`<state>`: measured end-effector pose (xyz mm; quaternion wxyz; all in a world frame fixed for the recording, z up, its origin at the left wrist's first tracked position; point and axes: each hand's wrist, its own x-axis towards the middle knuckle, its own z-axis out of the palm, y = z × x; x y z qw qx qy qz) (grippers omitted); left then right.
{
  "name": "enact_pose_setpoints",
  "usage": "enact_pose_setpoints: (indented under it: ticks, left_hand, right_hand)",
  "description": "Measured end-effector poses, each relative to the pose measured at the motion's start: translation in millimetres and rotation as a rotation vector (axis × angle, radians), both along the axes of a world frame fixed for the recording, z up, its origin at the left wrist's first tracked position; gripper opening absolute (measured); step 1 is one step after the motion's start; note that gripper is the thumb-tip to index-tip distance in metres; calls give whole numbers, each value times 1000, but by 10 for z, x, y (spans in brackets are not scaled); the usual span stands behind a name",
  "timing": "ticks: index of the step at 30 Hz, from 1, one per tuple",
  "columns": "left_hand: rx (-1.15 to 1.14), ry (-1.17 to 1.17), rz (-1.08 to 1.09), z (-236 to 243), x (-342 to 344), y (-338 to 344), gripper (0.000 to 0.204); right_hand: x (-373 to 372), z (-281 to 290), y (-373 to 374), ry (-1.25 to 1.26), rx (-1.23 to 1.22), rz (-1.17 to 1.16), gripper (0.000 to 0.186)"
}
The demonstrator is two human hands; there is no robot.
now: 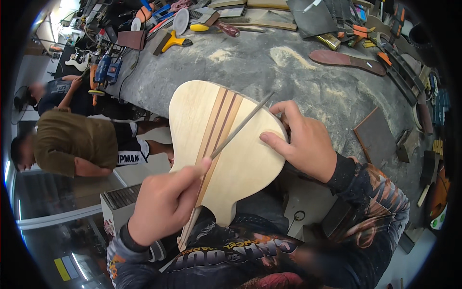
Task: The person sands the flat surface of a wooden guitar body using a sanding block. They then use a metal file to shape the area where the neck meets the body and finish by sanding the curved edges of the guitar.
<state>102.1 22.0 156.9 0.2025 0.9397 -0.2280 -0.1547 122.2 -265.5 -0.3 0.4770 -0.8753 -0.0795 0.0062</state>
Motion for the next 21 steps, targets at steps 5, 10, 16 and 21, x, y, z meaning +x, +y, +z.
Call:
enact_pose_setpoints:
  ticks: [5,10,16,21]
  left_hand:
    - [65,-108,-47,-198,432,-189,37]
    - [28,-70,-51,-45,160,-136,37]
    - [28,-147,-59,-280,465,-233,35]
    - [114,-76,-58,-110,234,-156,39]
  right_hand:
    - [12,-9,-11,5,19,12,54]
    - [12,-60,-14,33,67,1,55]
    - [21,7,-5,0,59,16,54]
    - [22,13,-20,68,53,0,56]
